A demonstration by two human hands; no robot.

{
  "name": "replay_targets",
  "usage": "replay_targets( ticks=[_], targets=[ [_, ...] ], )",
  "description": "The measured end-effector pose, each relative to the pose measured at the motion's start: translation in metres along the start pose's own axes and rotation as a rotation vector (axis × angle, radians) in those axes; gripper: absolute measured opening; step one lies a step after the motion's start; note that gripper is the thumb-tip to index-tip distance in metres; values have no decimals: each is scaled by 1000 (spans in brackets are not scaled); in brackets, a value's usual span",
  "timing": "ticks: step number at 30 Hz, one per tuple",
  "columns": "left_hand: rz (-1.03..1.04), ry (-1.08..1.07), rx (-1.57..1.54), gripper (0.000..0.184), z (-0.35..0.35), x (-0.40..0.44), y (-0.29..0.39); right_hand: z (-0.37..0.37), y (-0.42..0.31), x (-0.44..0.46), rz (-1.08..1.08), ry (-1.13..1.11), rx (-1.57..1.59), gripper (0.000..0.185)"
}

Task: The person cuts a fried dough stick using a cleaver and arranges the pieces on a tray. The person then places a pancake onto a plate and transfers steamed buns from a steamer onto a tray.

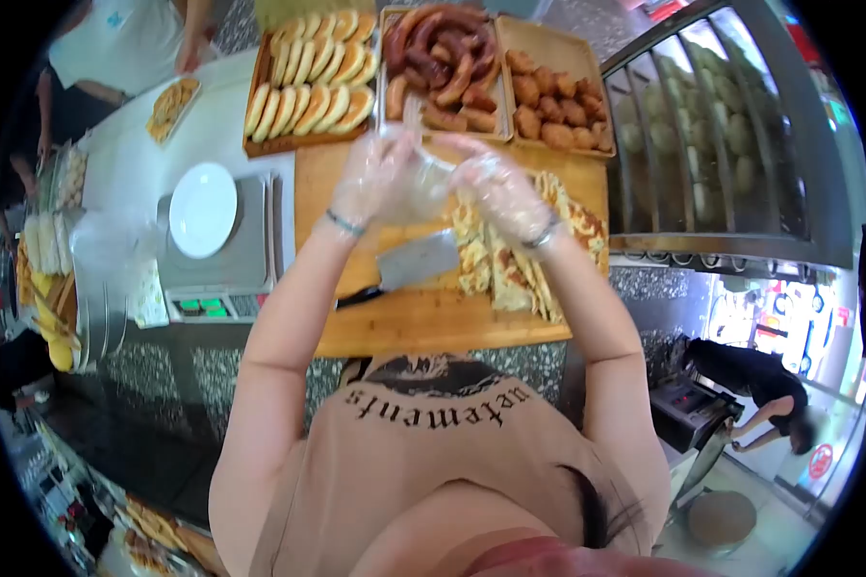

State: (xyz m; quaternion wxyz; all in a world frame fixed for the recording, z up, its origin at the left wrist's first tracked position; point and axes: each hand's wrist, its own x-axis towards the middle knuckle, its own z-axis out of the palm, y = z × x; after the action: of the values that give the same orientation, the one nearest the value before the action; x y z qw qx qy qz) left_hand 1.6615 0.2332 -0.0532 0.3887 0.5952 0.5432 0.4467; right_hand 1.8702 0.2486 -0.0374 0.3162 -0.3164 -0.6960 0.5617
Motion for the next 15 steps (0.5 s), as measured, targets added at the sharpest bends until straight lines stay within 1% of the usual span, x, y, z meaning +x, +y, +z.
replay_targets(
  ticks=[1, 2, 3, 4, 5, 6, 7, 8, 9, 10, 11, 12, 13, 15],
  targets=[
    [56, 107, -62, 24, -1, 1, -12, 0, 3, -5, -38, 5, 1, 35],
    [-2, 182, -65, 24, -6, 0, -23, -3, 9, -9, -49, 41, 24, 31],
    [-60, 257, -67, 25, -12, -1, -30, -5, 20, -13, -46, 23, 34, 31],
    [-73, 273, -60, 25, -14, 1, -51, -6, 34, -17, 110, 77, -43, 30],
    [-228, 217, -33, 26, -14, 3, -83, -4, 46, -19, 263, 129, -121, 30],
    [-383, 160, -9, 27, -17, 2, -103, 0, 55, -20, 262, 108, -112, 30],
    [-397, 177, -3, 27, -19, -1, -107, 4, 64, -20, 300, 148, -127, 33],
    [-354, 77, -6, 29, -12, -2, -111, 7, 72, -23, 342, 195, -150, 35],
    [-310, -23, -10, 32, -5, -2, -113, 9, 90, -19, 347, 182, -150, 35],
    [-321, -14, -13, 32, -2, -1, -110, 10, 113, -8, 364, 198, -184, 38],
    [-329, 5, -84, 32, 0, 3, -102, 12, 125, -2, 382, 213, -219, 42],
    [-329, 23, -154, 32, 1, 8, -98, 17, 113, 6, 382, 282, -283, 44],
    [-332, 30, -155, 32, 4, 13, -104, 21, 110, 11, 381, 274, -284, 44],
    [-259, 49, -98, 31, 6, 24, -115, 26, 109, 19, 315, 391, -233, 42]
  ],
)
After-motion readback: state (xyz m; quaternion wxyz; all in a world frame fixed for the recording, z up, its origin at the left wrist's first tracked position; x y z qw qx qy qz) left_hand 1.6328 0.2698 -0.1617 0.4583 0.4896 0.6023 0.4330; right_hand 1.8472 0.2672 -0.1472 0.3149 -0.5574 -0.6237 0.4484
